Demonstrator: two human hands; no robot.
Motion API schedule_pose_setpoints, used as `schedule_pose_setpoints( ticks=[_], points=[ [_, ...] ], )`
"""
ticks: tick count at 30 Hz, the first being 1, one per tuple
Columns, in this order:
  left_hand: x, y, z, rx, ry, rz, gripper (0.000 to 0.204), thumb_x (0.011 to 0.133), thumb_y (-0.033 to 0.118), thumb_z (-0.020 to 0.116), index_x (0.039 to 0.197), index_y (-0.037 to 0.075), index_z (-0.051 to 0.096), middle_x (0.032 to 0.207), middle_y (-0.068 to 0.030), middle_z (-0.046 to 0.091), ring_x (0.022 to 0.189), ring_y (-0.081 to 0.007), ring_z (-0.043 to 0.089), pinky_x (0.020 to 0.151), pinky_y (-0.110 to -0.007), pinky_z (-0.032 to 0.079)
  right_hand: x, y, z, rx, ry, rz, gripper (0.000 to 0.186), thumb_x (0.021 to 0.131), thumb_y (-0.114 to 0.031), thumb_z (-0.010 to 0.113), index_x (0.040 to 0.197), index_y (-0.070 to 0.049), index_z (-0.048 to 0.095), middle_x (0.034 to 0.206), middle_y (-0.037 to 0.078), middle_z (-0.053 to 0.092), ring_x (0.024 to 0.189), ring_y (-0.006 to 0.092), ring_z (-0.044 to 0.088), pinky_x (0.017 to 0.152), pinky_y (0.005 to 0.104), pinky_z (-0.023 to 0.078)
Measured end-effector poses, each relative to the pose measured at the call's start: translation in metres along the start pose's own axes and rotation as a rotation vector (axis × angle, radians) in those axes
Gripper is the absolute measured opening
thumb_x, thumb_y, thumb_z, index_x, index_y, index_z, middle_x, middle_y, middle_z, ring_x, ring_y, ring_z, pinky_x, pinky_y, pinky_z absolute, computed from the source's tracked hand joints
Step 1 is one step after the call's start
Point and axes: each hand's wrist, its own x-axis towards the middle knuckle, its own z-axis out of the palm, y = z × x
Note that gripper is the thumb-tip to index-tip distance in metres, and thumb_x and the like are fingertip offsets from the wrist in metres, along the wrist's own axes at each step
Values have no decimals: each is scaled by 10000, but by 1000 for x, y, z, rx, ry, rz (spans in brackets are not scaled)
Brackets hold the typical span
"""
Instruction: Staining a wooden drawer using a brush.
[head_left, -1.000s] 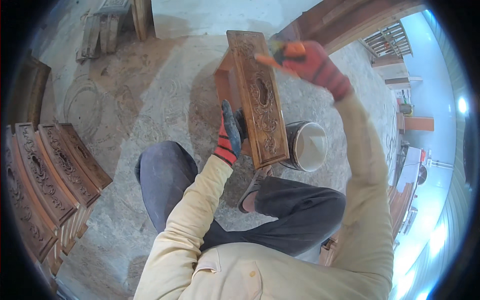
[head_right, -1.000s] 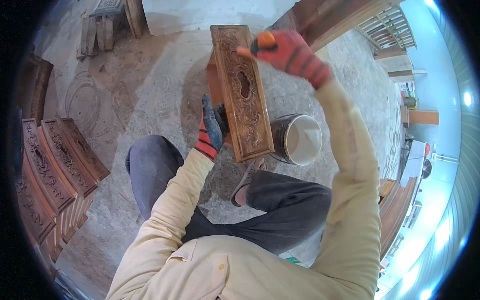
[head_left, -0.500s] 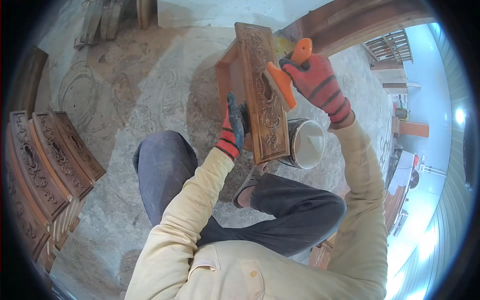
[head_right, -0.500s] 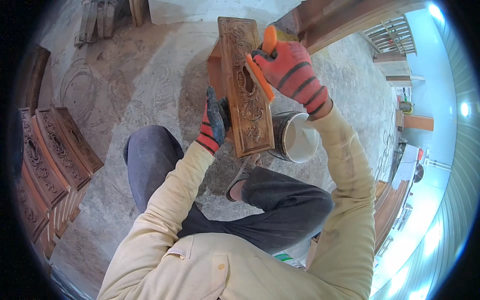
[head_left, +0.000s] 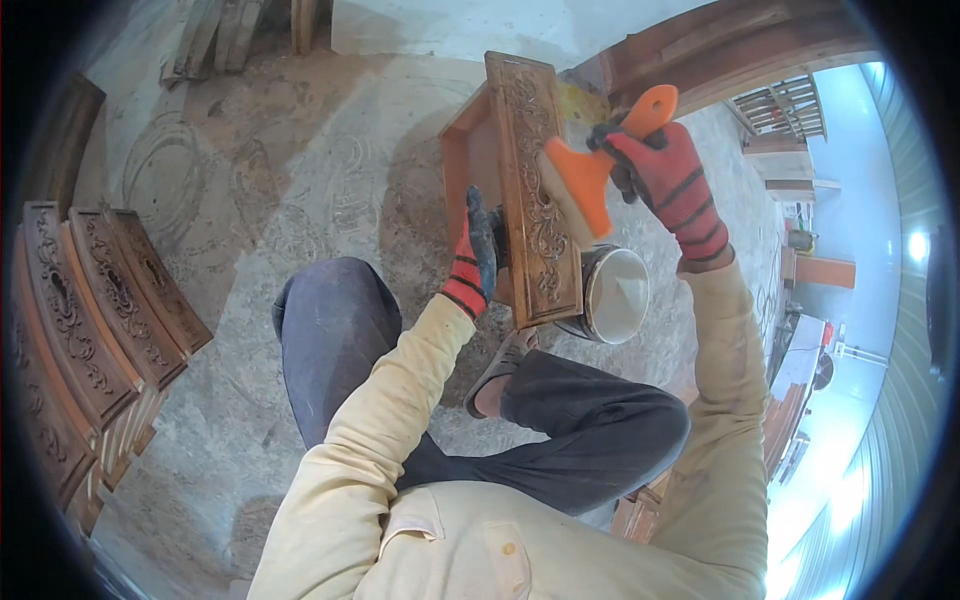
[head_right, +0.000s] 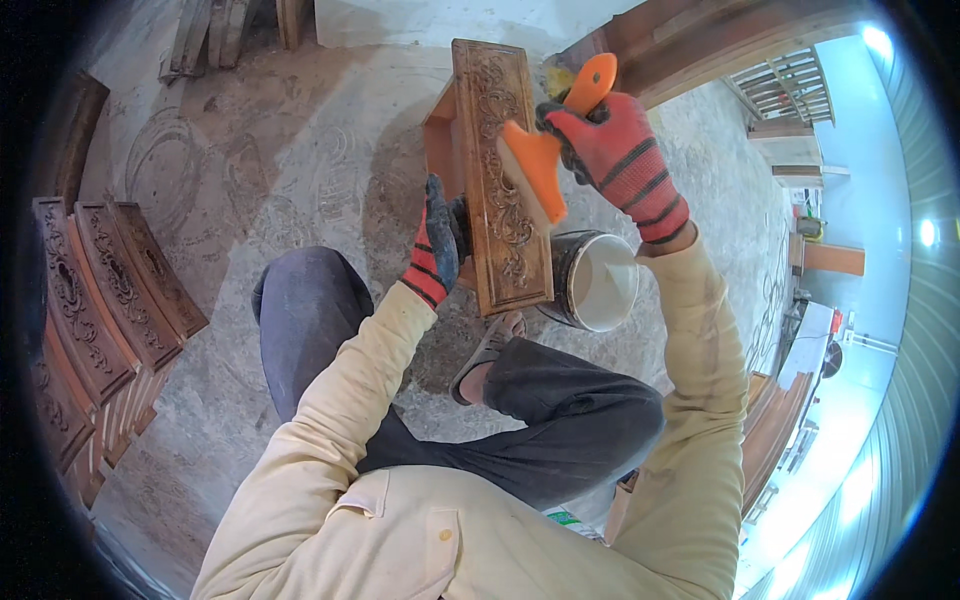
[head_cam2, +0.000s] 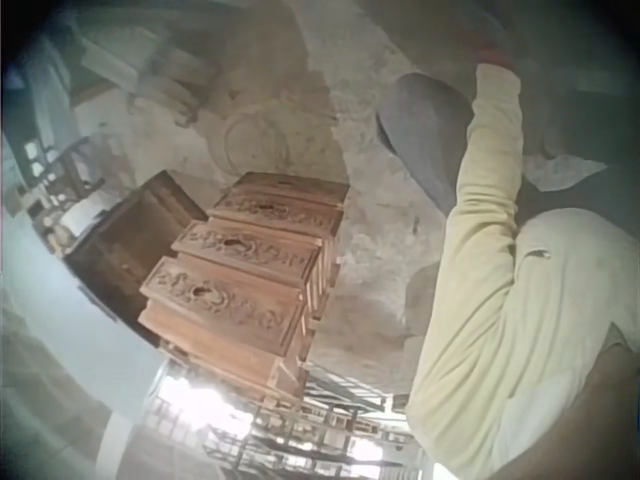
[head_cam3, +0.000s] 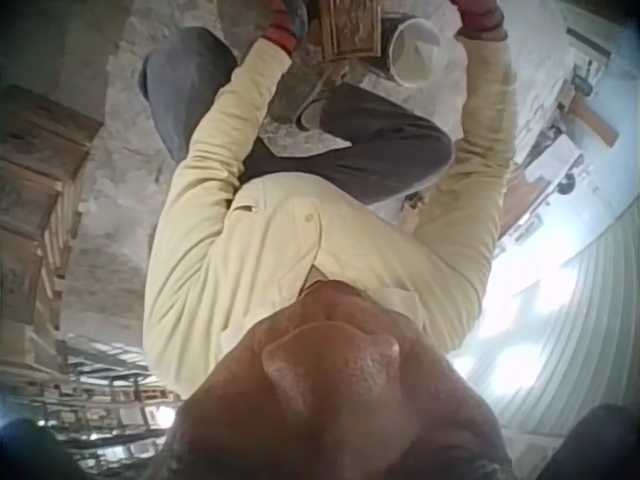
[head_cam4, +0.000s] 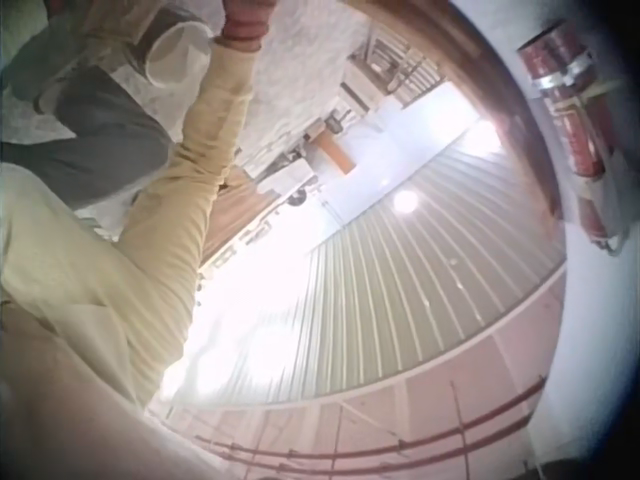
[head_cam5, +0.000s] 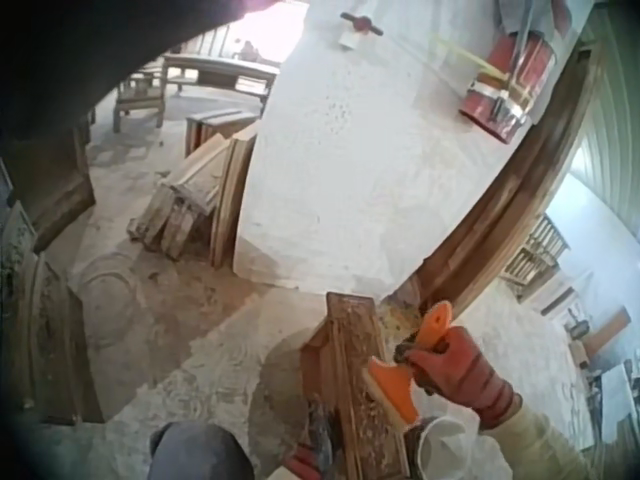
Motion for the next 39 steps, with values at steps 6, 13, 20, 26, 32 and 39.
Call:
schedule_pose_setpoints(
  ticks=[6,13,20,26,32,39],
  points=[
    [-17,9,22,24,-26,-5,918,861,804,384,1246,3,616,1166,-141,676,974,-220,654,872,-311,497,20,12,13,-233,120,-191,268,826,-234,695,786,30,670,590,58,593,457,166,458,466,280,409],
    [-26,20,20,24,57,4,918,859,803,389,1242,1,617,1168,-138,676,978,-219,654,878,-318,499,32,5,19,-217,80,-178,233,832,-215,687,808,17,679,592,52,585,449,151,452,442,263,391],
    [-30,17,21,30,56,-35,905,864,796,393,1239,4,617,1180,-139,672,975,-225,658,881,-326,501,21,-2,-3,24,54,-87,262,829,-222,692,813,38,668,592,59,582,439,160,460,428,272,391],
    [-13,7,4,11,-82,-5,907,859,800,394,1249,10,611,1181,-143,672,967,-231,661,877,-331,505,5,16,-3,-210,-24,12,266,830,-219,696,806,43,657,587,49,568,433,144,462,413,262,383],
    [-16,8,7,29,-37,-28,893,860,792,407,1260,18,606,1168,-144,675,974,-234,660,872,-332,507,-3,22,-10,-36,-2,-28,273,826,-225,693,785,43,662,584,51,570,436,148,467,416,260,387],
    [-16,10,9,8,-37,-22,854,870,769,427,1257,30,609,1156,-143,679,993,-249,656,884,-349,503,-27,25,-44,172,-31,-37,215,864,-176,641,838,32,692,581,37,557,441,125,447,424,254,371]
  ],
)
